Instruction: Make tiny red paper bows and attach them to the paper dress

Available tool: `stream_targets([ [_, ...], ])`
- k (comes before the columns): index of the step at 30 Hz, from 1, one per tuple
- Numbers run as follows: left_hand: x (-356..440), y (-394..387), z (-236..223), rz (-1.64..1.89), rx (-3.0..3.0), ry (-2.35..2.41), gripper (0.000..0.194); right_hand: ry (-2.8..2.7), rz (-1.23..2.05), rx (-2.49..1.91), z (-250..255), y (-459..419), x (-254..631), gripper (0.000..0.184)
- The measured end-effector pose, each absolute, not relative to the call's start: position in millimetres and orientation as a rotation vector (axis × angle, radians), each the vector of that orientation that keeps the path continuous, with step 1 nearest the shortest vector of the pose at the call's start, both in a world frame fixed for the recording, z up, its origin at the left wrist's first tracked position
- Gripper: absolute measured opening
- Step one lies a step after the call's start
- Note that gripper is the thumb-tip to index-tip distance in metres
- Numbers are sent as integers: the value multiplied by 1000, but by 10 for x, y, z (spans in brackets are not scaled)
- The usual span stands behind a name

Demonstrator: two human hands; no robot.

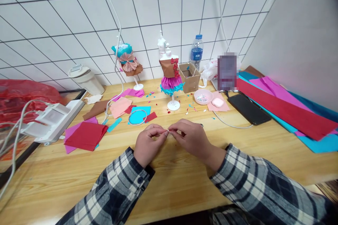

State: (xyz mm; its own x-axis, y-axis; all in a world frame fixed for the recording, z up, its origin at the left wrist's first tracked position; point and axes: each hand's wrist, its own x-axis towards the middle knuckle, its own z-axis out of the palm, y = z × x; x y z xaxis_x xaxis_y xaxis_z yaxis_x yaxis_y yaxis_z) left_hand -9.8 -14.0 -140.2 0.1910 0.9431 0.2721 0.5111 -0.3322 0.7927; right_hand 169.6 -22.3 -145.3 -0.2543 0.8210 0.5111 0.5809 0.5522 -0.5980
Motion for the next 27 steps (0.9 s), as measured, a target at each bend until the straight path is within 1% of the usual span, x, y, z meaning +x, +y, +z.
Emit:
stream_targets([
  [9,-95,-157,-1364,981,2060,1315,13,-2038,356,-1205,-1476,-213,1675,5],
  [15,-98,-167,-1362,979,1959,1323,13,-2000,376,-1194,-1456,-210,1679,2],
  [21,-109,-158,-1393,1039,1844,1322,11,-1970,357,-1163,-1441,-224,1691,9],
  [27,-99,-159,-1377,1041,1829,1331,10,-1998,354,-1153,-1426,-222,1706,7],
])
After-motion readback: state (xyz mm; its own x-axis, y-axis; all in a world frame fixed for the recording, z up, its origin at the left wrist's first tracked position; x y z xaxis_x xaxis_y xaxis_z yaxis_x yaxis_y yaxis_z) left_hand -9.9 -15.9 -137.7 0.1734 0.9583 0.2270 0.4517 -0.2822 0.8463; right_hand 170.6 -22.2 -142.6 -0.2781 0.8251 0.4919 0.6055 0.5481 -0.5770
